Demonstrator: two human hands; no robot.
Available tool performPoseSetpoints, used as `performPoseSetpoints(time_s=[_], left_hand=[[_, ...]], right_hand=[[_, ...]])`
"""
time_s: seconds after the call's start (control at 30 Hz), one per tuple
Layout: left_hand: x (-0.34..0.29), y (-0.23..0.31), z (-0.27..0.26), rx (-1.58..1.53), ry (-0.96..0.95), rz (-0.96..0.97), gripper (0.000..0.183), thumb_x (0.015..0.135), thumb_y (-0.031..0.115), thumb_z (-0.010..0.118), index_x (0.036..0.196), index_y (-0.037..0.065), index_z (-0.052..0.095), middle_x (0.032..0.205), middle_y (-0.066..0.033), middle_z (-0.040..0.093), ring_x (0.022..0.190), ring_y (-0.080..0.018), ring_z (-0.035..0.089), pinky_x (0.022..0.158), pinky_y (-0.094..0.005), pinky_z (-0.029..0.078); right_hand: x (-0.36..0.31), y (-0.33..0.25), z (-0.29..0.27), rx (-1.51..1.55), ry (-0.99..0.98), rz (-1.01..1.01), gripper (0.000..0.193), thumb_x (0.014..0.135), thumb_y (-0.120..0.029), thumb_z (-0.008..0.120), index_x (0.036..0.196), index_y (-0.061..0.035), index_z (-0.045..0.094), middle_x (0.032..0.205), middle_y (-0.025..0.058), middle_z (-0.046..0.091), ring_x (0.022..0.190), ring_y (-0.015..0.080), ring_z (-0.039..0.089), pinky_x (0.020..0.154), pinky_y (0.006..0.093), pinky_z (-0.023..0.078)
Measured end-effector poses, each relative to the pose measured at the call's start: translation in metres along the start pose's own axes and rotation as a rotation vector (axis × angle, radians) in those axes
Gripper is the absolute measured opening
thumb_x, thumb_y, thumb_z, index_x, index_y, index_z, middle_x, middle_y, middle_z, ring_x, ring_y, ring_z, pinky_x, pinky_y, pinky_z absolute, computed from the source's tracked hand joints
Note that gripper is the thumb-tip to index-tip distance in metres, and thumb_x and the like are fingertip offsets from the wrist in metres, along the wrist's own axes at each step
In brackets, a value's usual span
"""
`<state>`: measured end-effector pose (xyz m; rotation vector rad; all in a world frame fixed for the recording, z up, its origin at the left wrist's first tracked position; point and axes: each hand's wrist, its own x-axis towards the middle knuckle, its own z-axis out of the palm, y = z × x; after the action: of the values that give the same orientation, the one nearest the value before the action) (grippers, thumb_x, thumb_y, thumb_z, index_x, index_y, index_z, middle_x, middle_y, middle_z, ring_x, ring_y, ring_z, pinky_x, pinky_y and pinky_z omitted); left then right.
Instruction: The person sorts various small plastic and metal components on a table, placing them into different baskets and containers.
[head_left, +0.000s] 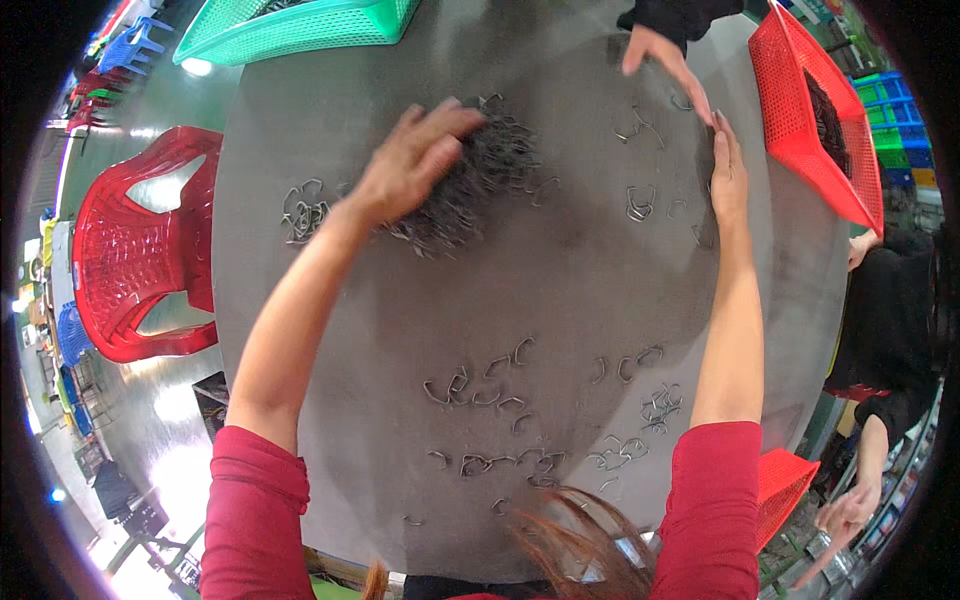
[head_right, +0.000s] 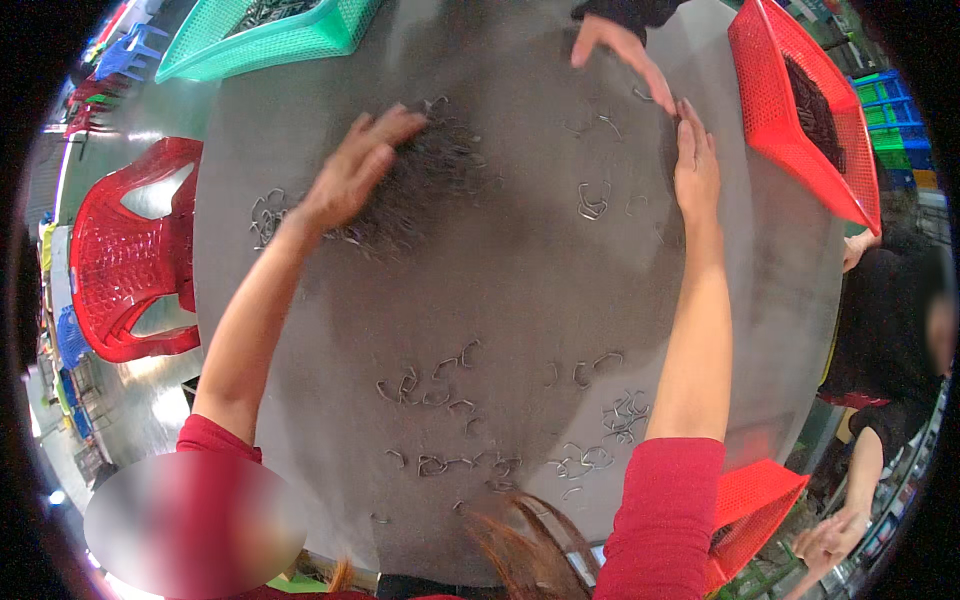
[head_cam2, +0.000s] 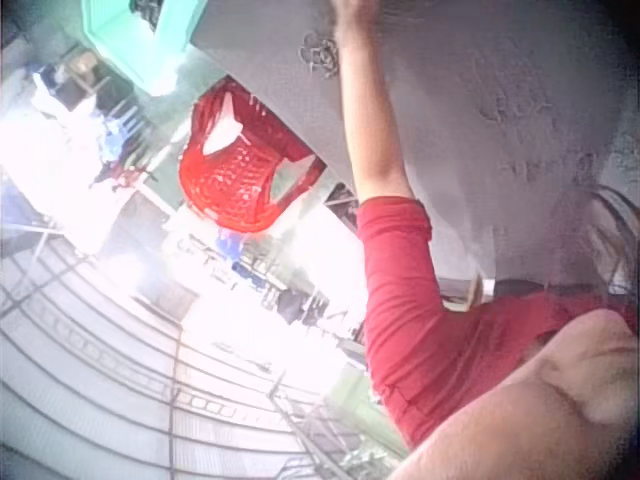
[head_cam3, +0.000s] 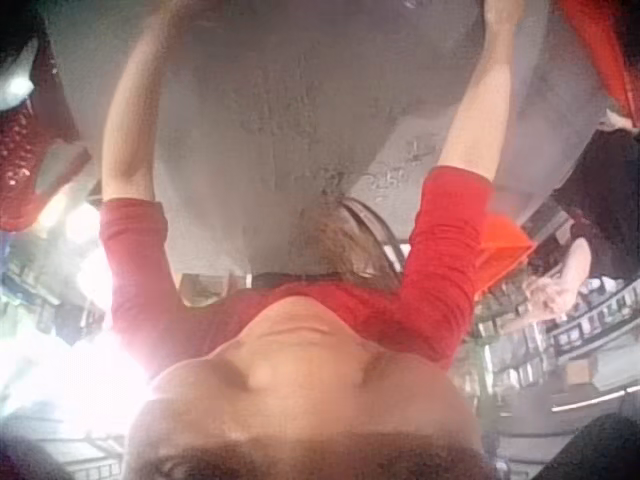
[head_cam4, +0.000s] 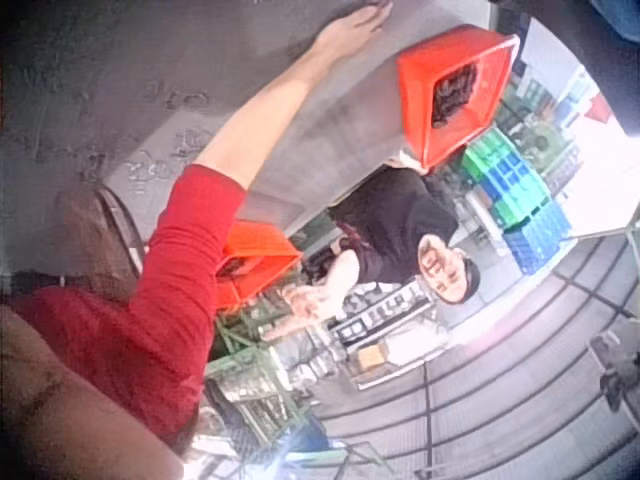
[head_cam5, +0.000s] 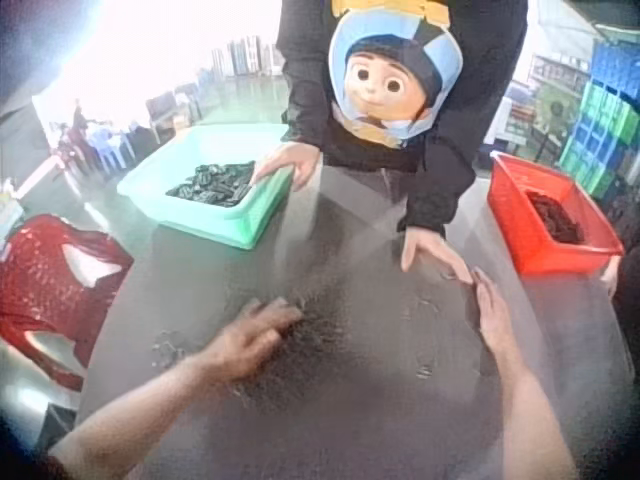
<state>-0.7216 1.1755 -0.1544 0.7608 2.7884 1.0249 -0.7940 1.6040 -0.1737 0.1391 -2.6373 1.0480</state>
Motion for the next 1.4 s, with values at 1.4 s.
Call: performPoseSetpoints(time_s=[1.4], left_hand=[[-0.137,-0.036,-0.008,0.416,0.364,-0.476,0.050,0.097,0.030,0.032,0.142,0.010,0.026,0.148,-0.0076,0.025,0.139,-0.0241,0.017,0.112,-0.0441,0.009]], right_hand=[[-0.099,-0.024,-0.042,-0.202,-0.057,-0.035,0.048,0.094,-0.036,0.043,0.133,-0.0101,0.043,0.141,0.0117,0.037,0.133,0.0285,0.029,0.109,0.0417,0.021]])
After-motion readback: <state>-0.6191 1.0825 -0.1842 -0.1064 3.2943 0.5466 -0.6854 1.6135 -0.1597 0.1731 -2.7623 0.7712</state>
